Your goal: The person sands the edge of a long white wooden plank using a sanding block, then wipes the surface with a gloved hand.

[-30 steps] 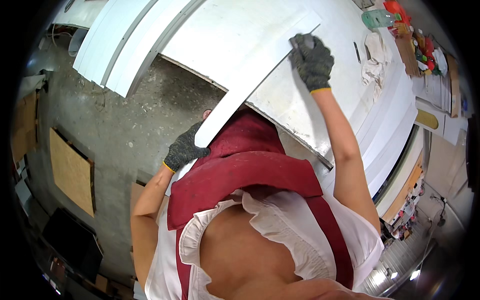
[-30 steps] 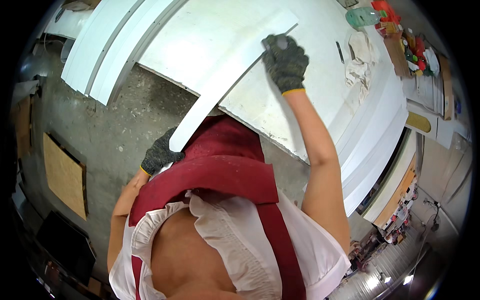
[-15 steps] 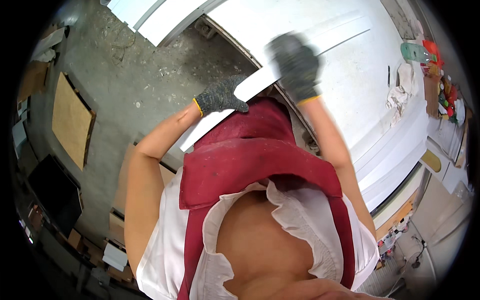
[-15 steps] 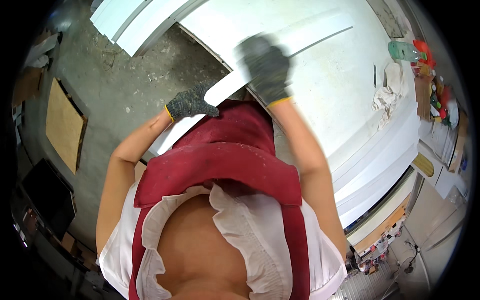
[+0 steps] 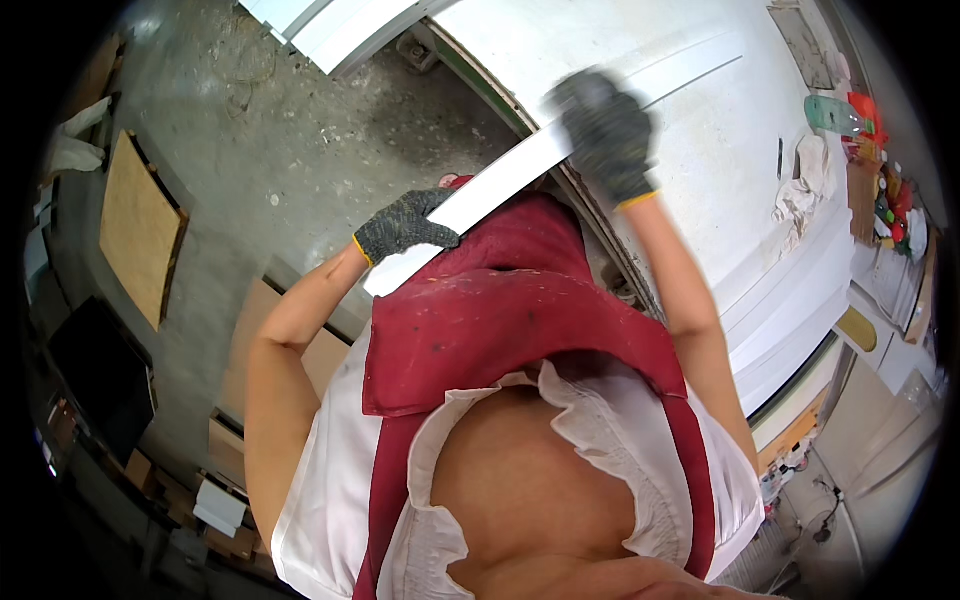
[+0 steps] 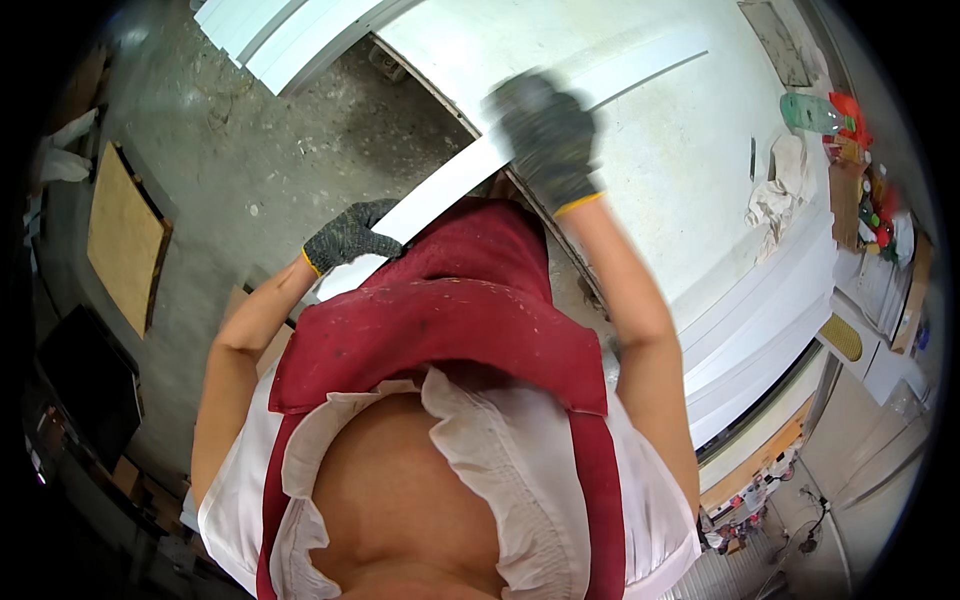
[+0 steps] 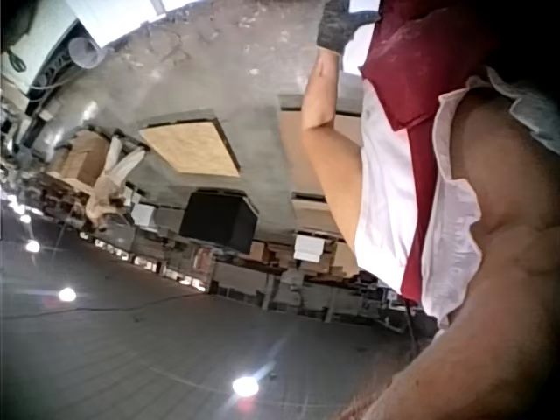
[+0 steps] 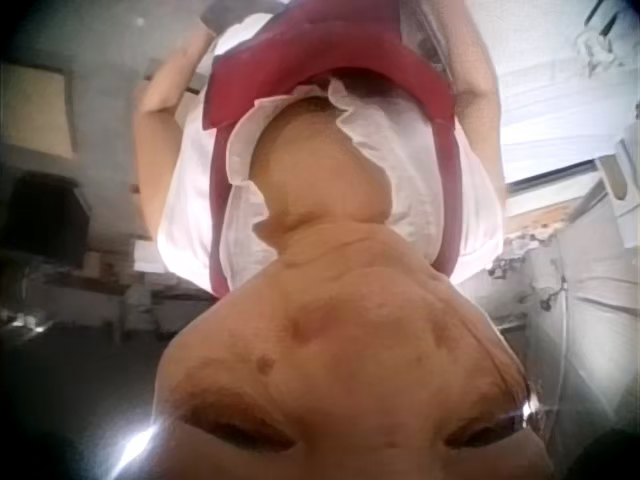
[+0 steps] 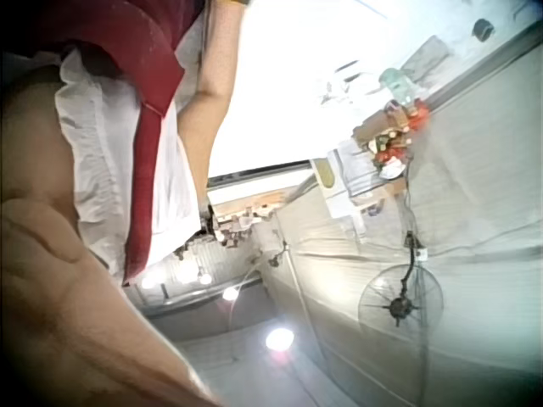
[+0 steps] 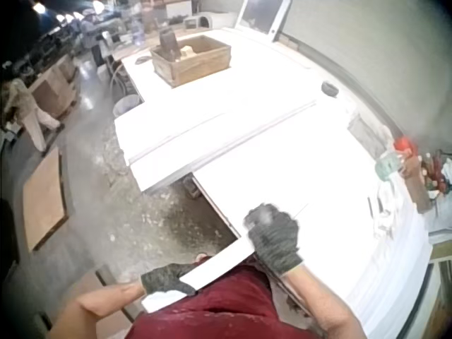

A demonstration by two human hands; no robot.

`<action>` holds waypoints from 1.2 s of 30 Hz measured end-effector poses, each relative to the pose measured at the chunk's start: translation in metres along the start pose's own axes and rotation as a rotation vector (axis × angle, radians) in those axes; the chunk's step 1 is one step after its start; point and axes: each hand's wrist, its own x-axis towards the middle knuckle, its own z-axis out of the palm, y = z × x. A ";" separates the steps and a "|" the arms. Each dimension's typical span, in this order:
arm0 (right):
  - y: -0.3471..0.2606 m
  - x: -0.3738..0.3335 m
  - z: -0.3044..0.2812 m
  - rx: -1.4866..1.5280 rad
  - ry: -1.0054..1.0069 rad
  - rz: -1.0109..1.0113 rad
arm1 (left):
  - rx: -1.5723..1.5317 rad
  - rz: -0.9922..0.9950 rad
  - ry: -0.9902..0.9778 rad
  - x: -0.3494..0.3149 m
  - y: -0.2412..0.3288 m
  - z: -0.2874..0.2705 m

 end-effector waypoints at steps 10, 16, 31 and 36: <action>0.071 -0.005 -0.016 0.071 0.155 0.133 | 0.256 -0.014 0.233 -0.021 0.013 0.010; 0.028 0.002 -0.009 0.059 0.060 0.151 | 0.283 0.039 0.237 -0.020 0.025 0.010; 0.105 -0.003 0.016 -0.253 0.350 0.322 | 0.121 0.150 0.165 0.002 0.041 0.002; -0.086 -0.027 0.000 0.353 -0.233 0.044 | -0.293 0.128 0.042 0.016 -0.007 -0.009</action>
